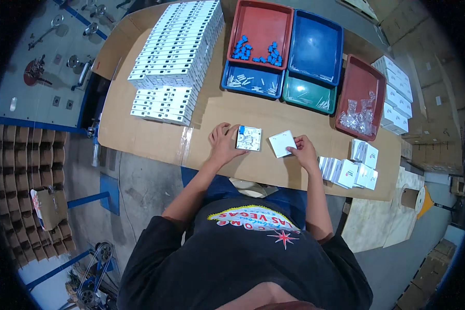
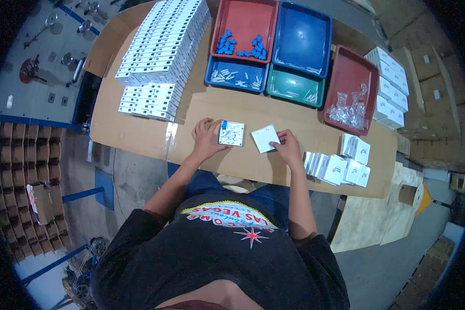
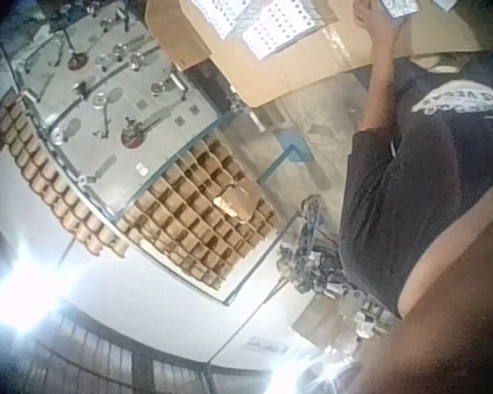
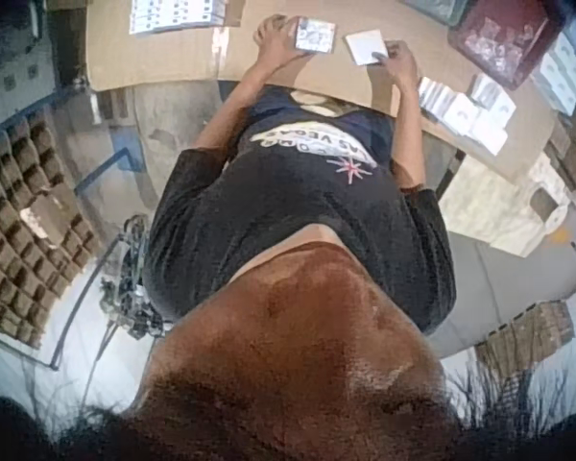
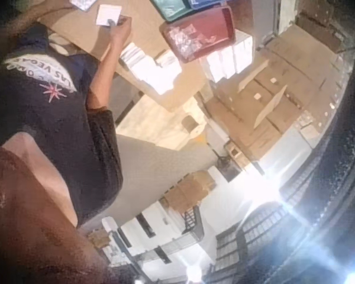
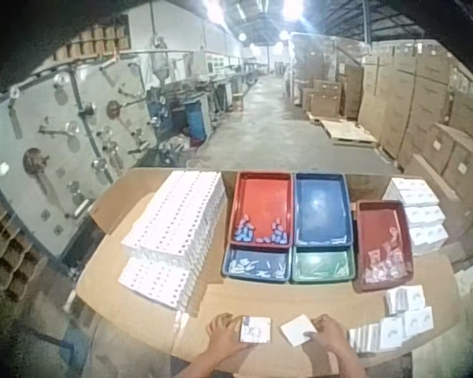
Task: Picking small blue components from a tray and placing them into individual small white boxes.
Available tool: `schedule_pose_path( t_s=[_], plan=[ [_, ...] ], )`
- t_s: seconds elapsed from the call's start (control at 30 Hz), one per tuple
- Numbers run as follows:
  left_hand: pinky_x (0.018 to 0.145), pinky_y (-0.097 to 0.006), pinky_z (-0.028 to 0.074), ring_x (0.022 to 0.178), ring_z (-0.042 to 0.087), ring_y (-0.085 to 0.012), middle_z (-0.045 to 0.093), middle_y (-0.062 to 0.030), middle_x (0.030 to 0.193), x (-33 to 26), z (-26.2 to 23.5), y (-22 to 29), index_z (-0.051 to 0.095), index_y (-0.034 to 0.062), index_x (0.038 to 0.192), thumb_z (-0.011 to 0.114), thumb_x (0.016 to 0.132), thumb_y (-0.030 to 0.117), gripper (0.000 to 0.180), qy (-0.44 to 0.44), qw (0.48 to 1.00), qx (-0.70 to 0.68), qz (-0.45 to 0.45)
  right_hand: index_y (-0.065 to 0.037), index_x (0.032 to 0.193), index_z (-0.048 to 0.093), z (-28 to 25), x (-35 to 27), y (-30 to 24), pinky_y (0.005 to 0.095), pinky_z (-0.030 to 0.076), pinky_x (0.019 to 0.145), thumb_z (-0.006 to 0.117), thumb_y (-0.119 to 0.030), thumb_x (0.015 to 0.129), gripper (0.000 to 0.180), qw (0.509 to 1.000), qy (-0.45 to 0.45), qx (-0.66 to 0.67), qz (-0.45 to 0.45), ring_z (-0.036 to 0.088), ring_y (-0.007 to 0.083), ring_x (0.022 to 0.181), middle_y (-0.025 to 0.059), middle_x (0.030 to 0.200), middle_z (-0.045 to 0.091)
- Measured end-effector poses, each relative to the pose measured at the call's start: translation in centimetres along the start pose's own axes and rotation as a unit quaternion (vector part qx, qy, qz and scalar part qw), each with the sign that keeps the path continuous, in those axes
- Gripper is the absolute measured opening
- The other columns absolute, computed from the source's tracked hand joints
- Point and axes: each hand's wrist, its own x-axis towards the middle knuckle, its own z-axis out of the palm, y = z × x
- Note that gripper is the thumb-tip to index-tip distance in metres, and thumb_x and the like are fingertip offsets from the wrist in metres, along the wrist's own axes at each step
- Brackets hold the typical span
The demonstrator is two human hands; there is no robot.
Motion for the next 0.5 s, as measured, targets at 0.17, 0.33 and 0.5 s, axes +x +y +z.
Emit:
schedule_pose_path(
  t_s=[0.17,0.33,0.5],
  plan=[
    [0.112,-0.046,0.038,0.134,0.045,-0.0314,0.046,-0.0161,0.142,-1.0,1.2,0.2,0.034,0.0155,0.152,0.088,0.074,0.015,0.095,-0.042,0.954,-0.298,-0.008,-0.004,0.111,0.063,-1.2,-1.8,-2.4,0.0287,0.054,0.072,0.072,-0.006,0.09,0.024,0.961,-0.056,0.258,0.085,0.066,0.013,0.088,0.0021,0.097,0.068],
    [0.103,-0.04,0.053,0.128,0.056,-0.0251,0.047,-0.0155,0.145,-2.1,0.6,3.1,0.01,0.0194,0.158,0.071,0.084,-0.012,0.101,-0.15,0.721,-0.661,-0.146,-0.006,0.113,0.063,-2.2,-2.8,-2.6,0.0305,0.056,0.076,0.066,-0.004,0.091,0.022,0.921,-0.035,0.378,0.091,0.067,0.0141,0.094,0.0035,0.104,0.068],
    [0.105,-0.051,0.053,0.131,0.056,-0.0325,0.041,-0.0169,0.152,-2.4,0.3,3.7,0.011,0.028,0.158,0.064,0.087,-0.013,0.098,-0.164,0.614,-0.756,-0.156,-0.006,0.117,0.063,-2.2,-2.5,-3.4,0.0328,0.057,0.083,0.064,-0.003,0.089,0.028,0.904,-0.017,0.419,0.085,0.067,0.016,0.097,0.0035,0.108,0.068]
  ],
)
